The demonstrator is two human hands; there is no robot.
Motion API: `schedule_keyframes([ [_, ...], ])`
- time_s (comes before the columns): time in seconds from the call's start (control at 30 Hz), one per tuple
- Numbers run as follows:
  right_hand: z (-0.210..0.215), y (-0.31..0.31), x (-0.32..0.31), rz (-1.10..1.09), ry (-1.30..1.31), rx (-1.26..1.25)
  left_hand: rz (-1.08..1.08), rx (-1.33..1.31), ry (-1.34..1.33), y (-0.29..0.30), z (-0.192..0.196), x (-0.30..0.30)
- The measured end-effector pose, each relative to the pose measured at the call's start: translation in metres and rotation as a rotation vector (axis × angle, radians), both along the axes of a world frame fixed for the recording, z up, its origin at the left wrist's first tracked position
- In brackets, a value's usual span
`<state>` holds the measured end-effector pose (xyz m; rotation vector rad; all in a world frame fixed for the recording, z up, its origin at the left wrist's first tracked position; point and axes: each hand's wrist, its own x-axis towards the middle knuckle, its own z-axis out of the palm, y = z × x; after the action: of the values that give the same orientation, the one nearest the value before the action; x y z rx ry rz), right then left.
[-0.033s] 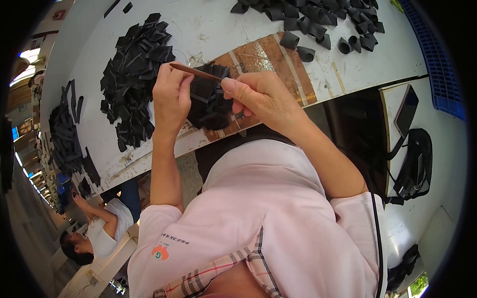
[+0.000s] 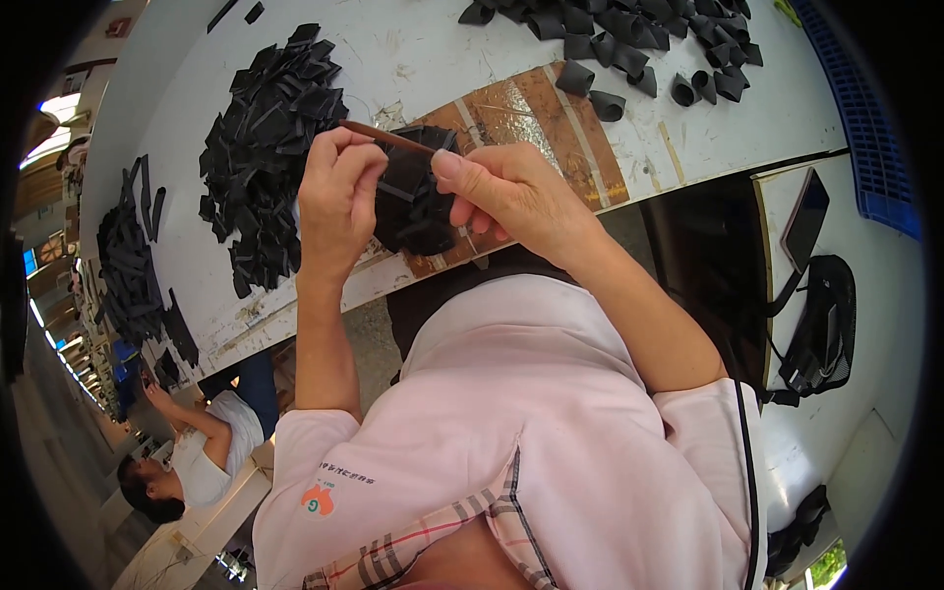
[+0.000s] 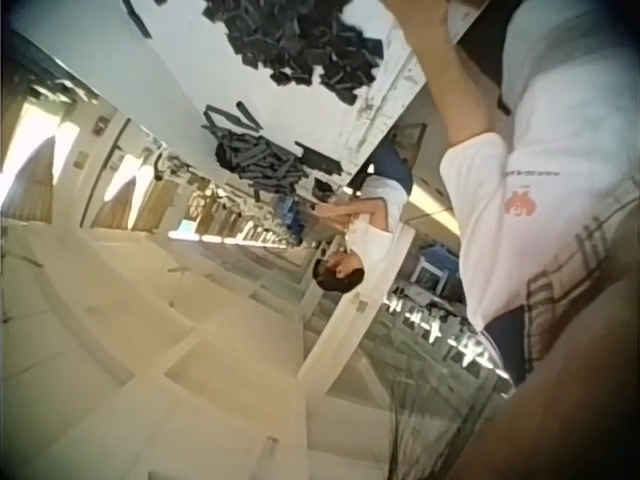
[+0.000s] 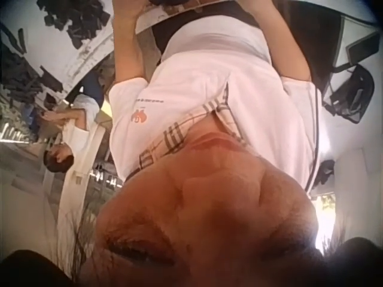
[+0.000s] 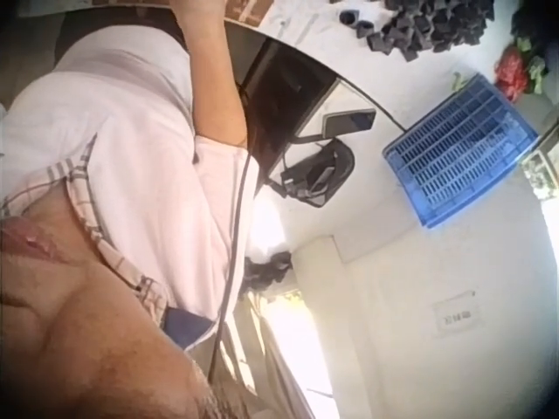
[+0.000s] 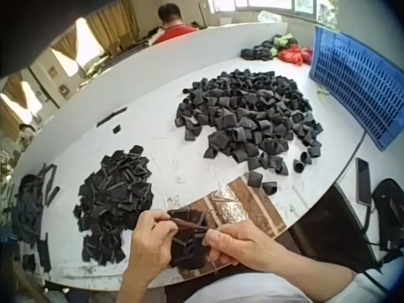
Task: The recorder is seen manually manipulating and assembling small black flexible components at a workbench in a factory setting.
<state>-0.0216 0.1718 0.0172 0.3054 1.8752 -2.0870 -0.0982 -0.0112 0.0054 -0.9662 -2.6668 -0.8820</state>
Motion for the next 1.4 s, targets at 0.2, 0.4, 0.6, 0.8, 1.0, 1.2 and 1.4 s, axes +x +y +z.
schedule_keyframes([
  [0.2,-0.009,-0.024,-0.002,-0.065,-0.248,-0.74,-0.102,0.338,-0.042,-0.01,0.021,0.051],
  [0.4,-0.002,-0.029,0.003,-0.142,-0.198,-0.754,0.107,1.165,-0.94,0.0,0.02,0.067],
  [0.6,-0.005,-0.027,0.007,-0.117,-0.18,-0.731,0.132,1.106,-1.011,0.009,0.023,0.065],
  [0.8,-0.003,-0.025,0.006,-0.138,-0.176,-0.687,0.149,1.139,-0.963,0.011,0.023,0.065],
  [1.0,-0.003,-0.024,0.005,-0.138,-0.178,-0.686,0.167,1.107,-0.997,0.015,0.021,0.063],
  [1.2,-0.005,-0.029,0.009,-0.38,0.572,0.828,0.275,0.865,-0.759,0.015,0.019,0.058],
  [1.4,0.009,-0.032,0.006,-0.252,0.871,0.614,0.189,0.714,-0.452,0.025,0.024,0.06],
])
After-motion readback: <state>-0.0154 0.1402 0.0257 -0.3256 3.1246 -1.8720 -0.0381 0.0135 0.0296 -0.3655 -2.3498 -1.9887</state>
